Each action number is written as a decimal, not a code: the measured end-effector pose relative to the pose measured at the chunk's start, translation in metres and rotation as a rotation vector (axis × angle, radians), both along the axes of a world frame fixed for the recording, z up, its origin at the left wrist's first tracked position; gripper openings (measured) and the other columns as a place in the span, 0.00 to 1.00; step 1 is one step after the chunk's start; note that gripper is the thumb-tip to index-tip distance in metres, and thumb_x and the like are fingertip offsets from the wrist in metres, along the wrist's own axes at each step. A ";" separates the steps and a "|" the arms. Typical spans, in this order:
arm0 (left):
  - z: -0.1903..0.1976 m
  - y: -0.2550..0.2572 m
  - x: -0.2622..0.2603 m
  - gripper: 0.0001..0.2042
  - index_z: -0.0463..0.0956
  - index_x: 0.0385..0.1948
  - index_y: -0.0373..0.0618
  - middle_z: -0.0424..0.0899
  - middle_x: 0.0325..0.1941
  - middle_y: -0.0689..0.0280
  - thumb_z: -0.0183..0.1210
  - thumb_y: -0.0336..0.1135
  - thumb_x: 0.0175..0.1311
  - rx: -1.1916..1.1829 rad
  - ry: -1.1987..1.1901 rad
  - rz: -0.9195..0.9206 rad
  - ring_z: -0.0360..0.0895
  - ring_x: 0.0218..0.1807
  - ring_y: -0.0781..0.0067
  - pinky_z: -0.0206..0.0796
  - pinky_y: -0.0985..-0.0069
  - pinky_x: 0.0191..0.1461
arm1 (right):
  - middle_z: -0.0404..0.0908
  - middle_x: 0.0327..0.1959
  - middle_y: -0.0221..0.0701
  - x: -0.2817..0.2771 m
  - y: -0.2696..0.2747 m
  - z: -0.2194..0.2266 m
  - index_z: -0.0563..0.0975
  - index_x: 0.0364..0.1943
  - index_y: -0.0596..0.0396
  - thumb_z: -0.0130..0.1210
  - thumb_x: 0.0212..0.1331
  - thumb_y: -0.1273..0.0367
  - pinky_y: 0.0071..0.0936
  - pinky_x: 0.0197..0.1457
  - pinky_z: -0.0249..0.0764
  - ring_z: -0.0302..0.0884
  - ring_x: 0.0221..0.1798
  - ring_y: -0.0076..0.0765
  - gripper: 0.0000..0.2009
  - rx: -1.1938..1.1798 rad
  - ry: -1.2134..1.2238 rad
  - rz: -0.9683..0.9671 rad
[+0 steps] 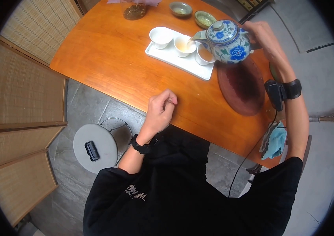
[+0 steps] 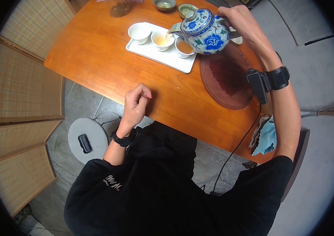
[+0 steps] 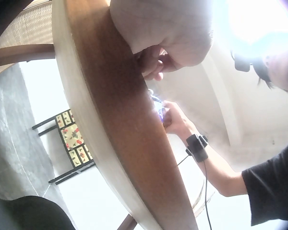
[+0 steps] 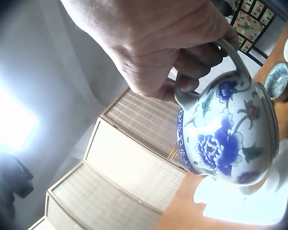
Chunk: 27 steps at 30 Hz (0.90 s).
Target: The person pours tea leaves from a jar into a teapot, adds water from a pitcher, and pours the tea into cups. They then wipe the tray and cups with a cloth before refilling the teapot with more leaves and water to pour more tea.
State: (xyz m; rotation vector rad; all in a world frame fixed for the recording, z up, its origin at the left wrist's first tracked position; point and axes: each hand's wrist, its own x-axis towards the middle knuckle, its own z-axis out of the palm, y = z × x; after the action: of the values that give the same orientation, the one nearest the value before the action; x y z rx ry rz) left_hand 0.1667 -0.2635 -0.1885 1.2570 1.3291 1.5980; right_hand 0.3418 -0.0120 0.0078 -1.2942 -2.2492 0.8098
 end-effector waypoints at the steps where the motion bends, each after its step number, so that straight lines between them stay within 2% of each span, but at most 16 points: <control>1: 0.000 0.000 0.000 0.04 0.69 0.24 0.37 0.62 0.13 0.68 0.45 0.19 0.54 0.000 0.002 0.000 0.57 0.17 0.81 0.49 0.79 0.22 | 0.61 0.15 0.20 0.001 0.001 0.001 0.67 0.12 0.52 0.52 0.53 0.62 0.23 0.27 0.52 0.56 0.21 0.18 0.17 0.004 -0.020 0.012; 4: -0.002 0.000 0.000 0.04 0.69 0.24 0.37 0.62 0.13 0.68 0.45 0.20 0.54 -0.004 -0.004 -0.001 0.57 0.17 0.81 0.49 0.79 0.22 | 0.61 0.15 0.20 0.007 0.016 -0.006 0.67 0.12 0.52 0.52 0.53 0.61 0.23 0.28 0.52 0.56 0.22 0.19 0.17 0.000 -0.021 -0.011; 7: -0.001 0.000 0.000 0.04 0.69 0.24 0.37 0.62 0.13 0.68 0.45 0.20 0.54 -0.003 0.001 -0.003 0.57 0.17 0.81 0.49 0.79 0.22 | 0.61 0.15 0.20 0.001 0.006 -0.005 0.66 0.12 0.52 0.52 0.53 0.61 0.23 0.28 0.53 0.55 0.22 0.19 0.17 -0.004 0.021 -0.032; 19: -0.001 0.000 0.001 0.04 0.69 0.24 0.37 0.62 0.14 0.68 0.45 0.20 0.54 -0.013 0.002 0.004 0.58 0.17 0.80 0.50 0.79 0.22 | 0.59 0.17 0.21 -0.010 -0.001 0.010 0.64 0.15 0.52 0.51 0.54 0.58 0.23 0.30 0.57 0.58 0.25 0.20 0.17 0.129 -0.108 0.005; 25: -0.001 0.002 0.001 0.04 0.69 0.25 0.37 0.63 0.14 0.67 0.46 0.20 0.54 0.019 0.025 0.006 0.59 0.17 0.80 0.50 0.78 0.23 | 0.60 0.17 0.20 -0.020 -0.018 0.014 0.65 0.15 0.52 0.51 0.56 0.57 0.23 0.27 0.59 0.58 0.24 0.19 0.18 0.123 -0.041 -0.020; 27: -0.001 0.001 0.001 0.04 0.70 0.25 0.37 0.63 0.14 0.67 0.46 0.20 0.54 0.011 0.017 0.005 0.59 0.17 0.79 0.51 0.78 0.23 | 0.60 0.16 0.19 -0.015 -0.001 0.012 0.65 0.14 0.52 0.50 0.57 0.57 0.23 0.28 0.58 0.58 0.24 0.18 0.19 0.061 -0.095 0.013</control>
State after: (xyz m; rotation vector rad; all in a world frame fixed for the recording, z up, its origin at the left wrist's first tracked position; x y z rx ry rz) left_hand 0.1676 -0.2623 -0.1895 1.2778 1.3369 1.6028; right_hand 0.3271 -0.0133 0.0196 -1.3172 -2.3391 0.6920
